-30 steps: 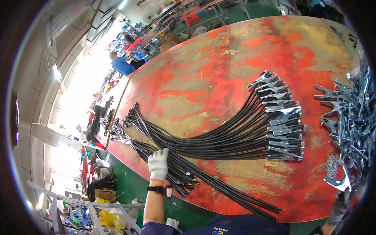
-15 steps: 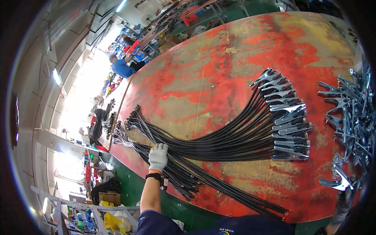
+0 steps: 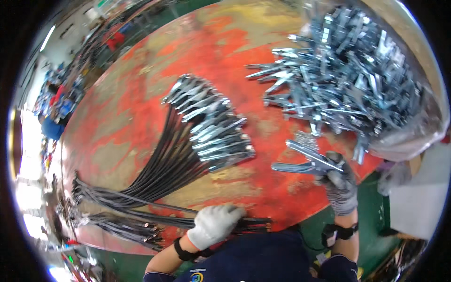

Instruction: The worker is attaching metal spring clamps to the ends of black electrical cables at a workstation.

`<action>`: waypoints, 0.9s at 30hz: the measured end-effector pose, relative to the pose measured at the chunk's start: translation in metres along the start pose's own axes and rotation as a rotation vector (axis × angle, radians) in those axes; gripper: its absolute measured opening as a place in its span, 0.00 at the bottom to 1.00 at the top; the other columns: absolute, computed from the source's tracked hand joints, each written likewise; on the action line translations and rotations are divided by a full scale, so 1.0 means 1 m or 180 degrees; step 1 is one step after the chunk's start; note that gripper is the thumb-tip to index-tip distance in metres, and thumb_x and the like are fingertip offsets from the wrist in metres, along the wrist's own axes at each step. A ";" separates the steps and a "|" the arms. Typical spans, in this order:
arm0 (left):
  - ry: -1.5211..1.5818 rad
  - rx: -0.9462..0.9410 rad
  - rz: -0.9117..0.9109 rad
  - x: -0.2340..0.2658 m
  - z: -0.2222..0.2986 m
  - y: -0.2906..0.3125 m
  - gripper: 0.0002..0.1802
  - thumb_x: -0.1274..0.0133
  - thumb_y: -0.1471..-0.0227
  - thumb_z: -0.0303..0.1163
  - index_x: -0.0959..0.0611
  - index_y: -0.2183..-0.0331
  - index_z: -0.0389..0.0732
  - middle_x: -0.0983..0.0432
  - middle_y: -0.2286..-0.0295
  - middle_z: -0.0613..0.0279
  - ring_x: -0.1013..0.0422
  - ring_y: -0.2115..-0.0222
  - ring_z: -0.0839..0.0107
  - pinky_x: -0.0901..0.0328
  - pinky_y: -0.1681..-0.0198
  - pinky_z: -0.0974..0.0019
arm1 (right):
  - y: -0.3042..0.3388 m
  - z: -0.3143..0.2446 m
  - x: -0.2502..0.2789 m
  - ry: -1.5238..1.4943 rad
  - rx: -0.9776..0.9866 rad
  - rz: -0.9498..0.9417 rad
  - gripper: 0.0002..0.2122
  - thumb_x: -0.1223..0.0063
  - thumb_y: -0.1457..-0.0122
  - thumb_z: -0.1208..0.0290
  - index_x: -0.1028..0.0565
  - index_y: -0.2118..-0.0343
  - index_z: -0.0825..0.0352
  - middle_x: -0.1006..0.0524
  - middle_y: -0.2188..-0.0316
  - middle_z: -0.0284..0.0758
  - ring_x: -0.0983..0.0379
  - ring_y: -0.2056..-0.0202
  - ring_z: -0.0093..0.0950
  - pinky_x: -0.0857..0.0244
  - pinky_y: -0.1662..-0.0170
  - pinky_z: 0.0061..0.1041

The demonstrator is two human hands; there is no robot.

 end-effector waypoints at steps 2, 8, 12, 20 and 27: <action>0.0344 0.0346 -0.0446 -0.006 -0.007 -0.014 0.13 0.49 0.49 0.36 0.20 0.59 0.51 0.21 0.68 0.60 0.23 0.70 0.58 0.28 0.69 0.58 | 0.009 0.005 0.011 -0.0117 -0.0266 0.0264 0.26 0.36 0.50 0.70 0.33 0.48 0.67 0.24 0.62 0.35 0.24 0.67 0.28 0.26 0.65 0.26; 0.1346 0.0567 -0.0942 0.001 -0.015 -0.031 0.16 0.47 0.45 0.42 0.20 0.56 0.48 0.21 0.65 0.57 0.24 0.65 0.57 0.30 0.60 0.58 | 0.023 0.015 0.035 -0.0718 -0.0137 0.0200 0.24 0.37 0.47 0.70 0.32 0.48 0.67 0.22 0.61 0.39 0.21 0.66 0.32 0.24 0.63 0.29; 0.1656 0.0432 -0.0916 0.000 -0.022 -0.024 0.16 0.50 0.43 0.42 0.20 0.55 0.46 0.21 0.66 0.53 0.24 0.64 0.55 0.30 0.62 0.58 | 0.035 0.028 0.051 -0.0394 -0.0322 0.0216 0.30 0.29 0.55 0.57 0.30 0.52 0.67 0.21 0.65 0.37 0.22 0.67 0.28 0.26 0.65 0.24; 0.2121 0.1959 -0.1057 0.011 -0.036 -0.009 0.18 0.47 0.45 0.43 0.18 0.55 0.48 0.20 0.67 0.52 0.24 0.64 0.55 0.31 0.61 0.60 | 0.038 0.039 -0.031 0.0652 -0.1173 -0.1636 0.08 0.39 0.45 0.73 0.22 0.62 0.65 0.20 0.61 0.34 0.23 0.58 0.30 0.31 0.53 0.26; 0.1481 0.1214 -0.0857 0.024 -0.025 -0.018 0.18 0.51 0.44 0.42 0.18 0.56 0.45 0.21 0.67 0.50 0.24 0.64 0.52 0.31 0.61 0.57 | 0.024 0.027 -0.060 0.2458 0.0128 -0.2362 0.15 0.41 0.44 0.67 0.23 0.54 0.62 0.23 0.54 0.34 0.26 0.53 0.32 0.32 0.49 0.30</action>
Point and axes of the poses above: each hand's wrist, its own y-axis away from the middle knuckle, its own x-axis out of the back of the hand, z = x × y, the point moved 6 cm from there along -y, towards the middle knuckle
